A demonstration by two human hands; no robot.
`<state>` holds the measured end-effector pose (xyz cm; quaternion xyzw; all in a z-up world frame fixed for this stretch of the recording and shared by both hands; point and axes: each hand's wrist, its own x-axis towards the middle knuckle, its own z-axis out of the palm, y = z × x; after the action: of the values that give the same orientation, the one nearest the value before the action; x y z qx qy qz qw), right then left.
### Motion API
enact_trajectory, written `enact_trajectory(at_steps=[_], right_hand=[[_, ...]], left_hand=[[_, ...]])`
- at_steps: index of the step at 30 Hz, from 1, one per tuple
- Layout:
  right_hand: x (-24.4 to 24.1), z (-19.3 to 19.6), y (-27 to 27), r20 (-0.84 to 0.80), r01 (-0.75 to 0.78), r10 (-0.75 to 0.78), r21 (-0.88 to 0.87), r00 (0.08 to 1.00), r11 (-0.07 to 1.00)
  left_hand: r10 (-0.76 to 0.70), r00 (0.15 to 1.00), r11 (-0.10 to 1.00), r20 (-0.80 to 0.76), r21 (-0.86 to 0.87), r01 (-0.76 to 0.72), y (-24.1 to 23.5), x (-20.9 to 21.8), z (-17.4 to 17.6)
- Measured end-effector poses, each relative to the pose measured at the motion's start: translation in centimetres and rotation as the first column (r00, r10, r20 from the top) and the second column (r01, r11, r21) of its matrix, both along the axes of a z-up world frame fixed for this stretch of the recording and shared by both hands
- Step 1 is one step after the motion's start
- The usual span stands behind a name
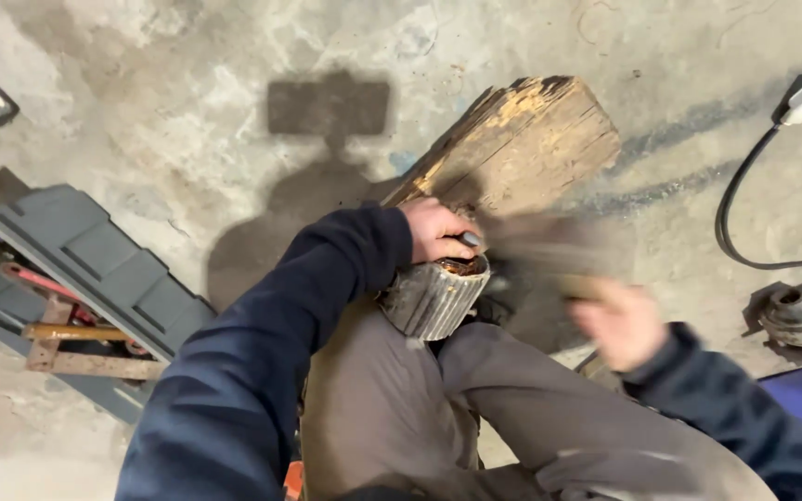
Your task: Using a hammer and a metal punch to drive out components from an electric motor stator.
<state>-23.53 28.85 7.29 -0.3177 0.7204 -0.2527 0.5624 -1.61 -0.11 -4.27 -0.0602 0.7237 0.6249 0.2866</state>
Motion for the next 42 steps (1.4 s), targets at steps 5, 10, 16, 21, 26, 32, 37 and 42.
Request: enact_trajectory(at_steps=[5,10,16,21,26,32,37,42], right_hand=[[2.0,-1.6,1.4,0.13,-0.026,0.007,0.149,0.991,0.989],[4.5,-5.1,8.3,0.317,0.465,-0.518,0.232,0.794,0.854],[6.4,-9.5,12.6,0.279,0.78,-0.848,0.339,0.45,0.525],[5.3,-10.8,14.0,0.007,0.788,-0.886,0.454,0.463,0.416],[5.7,-11.0,14.8,0.055,0.796,-0.882,0.409,0.468,0.447],[5.3,-11.0,14.3,0.096,0.788,-0.88,0.407,0.466,0.462],[5.8,-11.2,14.1,0.082,0.794,-0.885,0.408,0.459,0.45],[5.8,-11.1,13.4,0.056,0.813,-0.903,0.413,0.427,0.41]], left_hand=[[0.049,0.997,0.999,-0.056,0.025,-0.047,-1.2,0.5,2.4],[0.131,0.99,0.987,-0.061,0.107,-0.124,-4.0,-2.3,8.0],[0.357,0.932,0.933,-0.059,-0.017,-0.359,-6.1,-3.5,12.4],[0.232,0.97,0.961,-0.073,-0.137,-0.24,-3.4,-2.6,10.4],[0.23,0.973,0.964,0.003,-0.14,-0.227,-1.5,-2.2,9.0],[0.214,0.975,0.964,-0.057,-0.15,-0.22,-1.4,-1.5,7.7],[0.247,0.966,0.948,-0.08,-0.186,-0.257,-1.9,-1.5,7.5],[0.236,0.964,0.924,-0.121,-0.279,-0.262,-2.0,-1.3,7.6]])
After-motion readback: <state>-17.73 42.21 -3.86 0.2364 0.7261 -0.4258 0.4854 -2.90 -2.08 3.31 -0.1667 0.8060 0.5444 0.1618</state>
